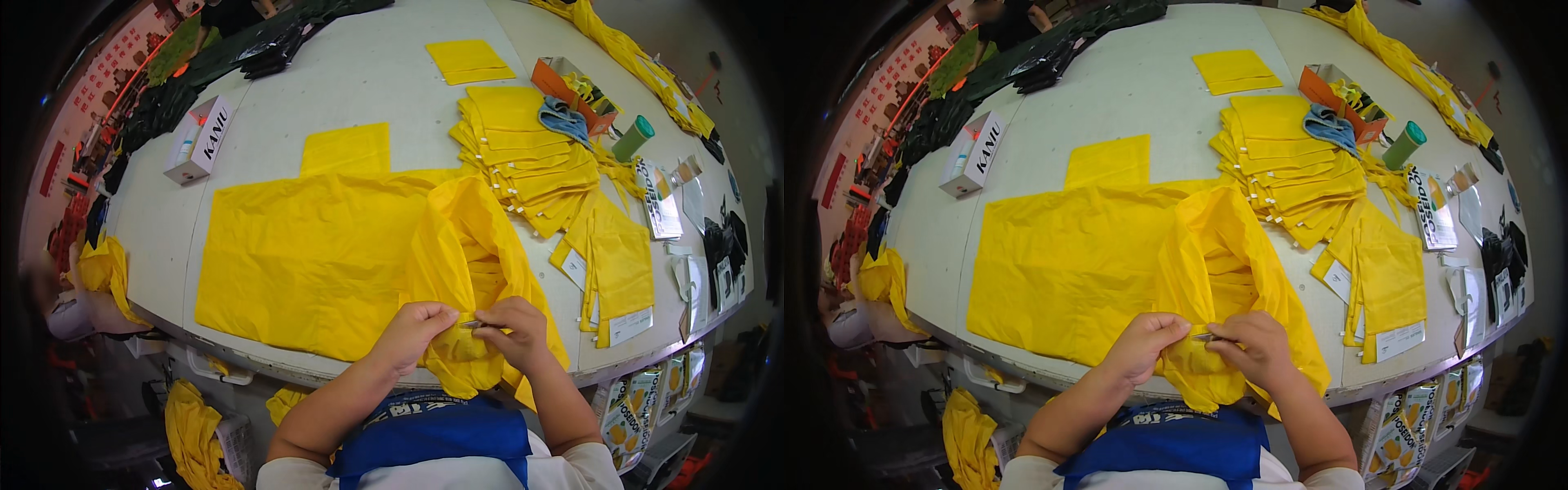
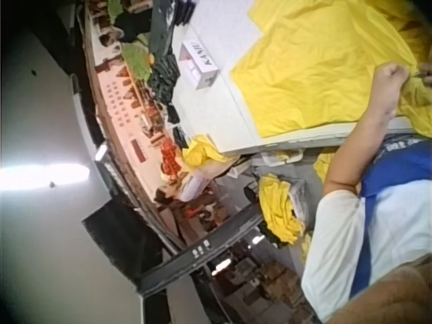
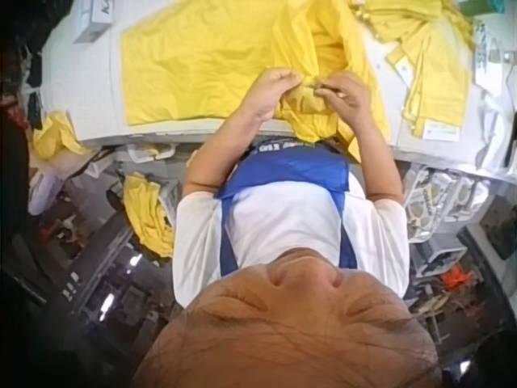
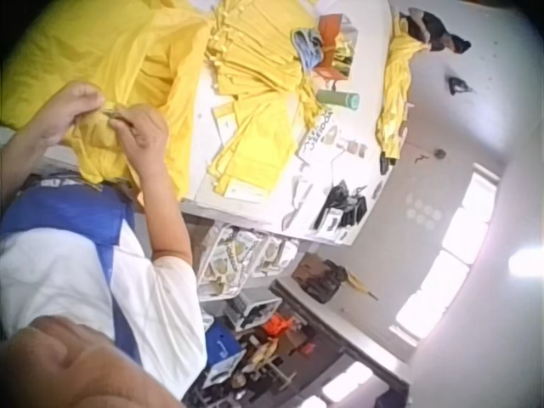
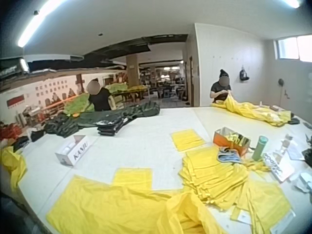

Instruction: The person folds multiple yellow garments on a large white table. They smooth and align each item, fold sleeves and sides, then stack the folded pieces. Other workers are visible in the background handling similar items.

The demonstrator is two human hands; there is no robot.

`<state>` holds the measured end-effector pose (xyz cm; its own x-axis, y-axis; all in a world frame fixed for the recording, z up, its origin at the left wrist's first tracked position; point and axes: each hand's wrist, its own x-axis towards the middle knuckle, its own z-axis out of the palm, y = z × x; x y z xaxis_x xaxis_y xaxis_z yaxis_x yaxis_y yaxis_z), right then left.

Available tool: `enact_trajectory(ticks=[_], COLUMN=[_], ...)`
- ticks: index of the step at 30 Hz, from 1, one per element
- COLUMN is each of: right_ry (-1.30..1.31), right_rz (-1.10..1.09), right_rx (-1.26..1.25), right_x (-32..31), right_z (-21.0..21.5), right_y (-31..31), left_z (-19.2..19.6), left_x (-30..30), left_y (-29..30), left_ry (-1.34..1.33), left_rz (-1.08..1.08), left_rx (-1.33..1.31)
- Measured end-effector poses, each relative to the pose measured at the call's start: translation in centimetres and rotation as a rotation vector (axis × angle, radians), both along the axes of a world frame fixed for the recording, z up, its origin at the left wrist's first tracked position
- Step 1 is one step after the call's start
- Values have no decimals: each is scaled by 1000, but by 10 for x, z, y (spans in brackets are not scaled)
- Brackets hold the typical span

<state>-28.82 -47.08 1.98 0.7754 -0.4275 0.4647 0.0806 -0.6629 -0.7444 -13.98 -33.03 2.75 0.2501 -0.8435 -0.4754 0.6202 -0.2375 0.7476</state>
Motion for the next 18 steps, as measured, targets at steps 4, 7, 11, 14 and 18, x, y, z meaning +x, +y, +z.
enact_trajectory(ticks=[4, 7, 11, 14, 18], right_ry=[-154, -76, 347, 250, 326], right_rz=[-354, -779, -793, 16, 414], right_rx=[816, 581, -214, 815, 1176], right_x=[-11, -33, -63, -54, -30], right_z=[-50, -87, -106, -53, -24], right_y=[-37, -122, -143, -82, -1], left_z=[0, 1, 2, 0, 12], left_x=[1, 3, 5, 7, 0], left_y=[1, 2, 3, 8, 1], left_ry=[59, 13, -84, -44, -5], left_rz=[31, 15, 13, 55, 141], left_rx=[8, 5, -58, -101, -145])
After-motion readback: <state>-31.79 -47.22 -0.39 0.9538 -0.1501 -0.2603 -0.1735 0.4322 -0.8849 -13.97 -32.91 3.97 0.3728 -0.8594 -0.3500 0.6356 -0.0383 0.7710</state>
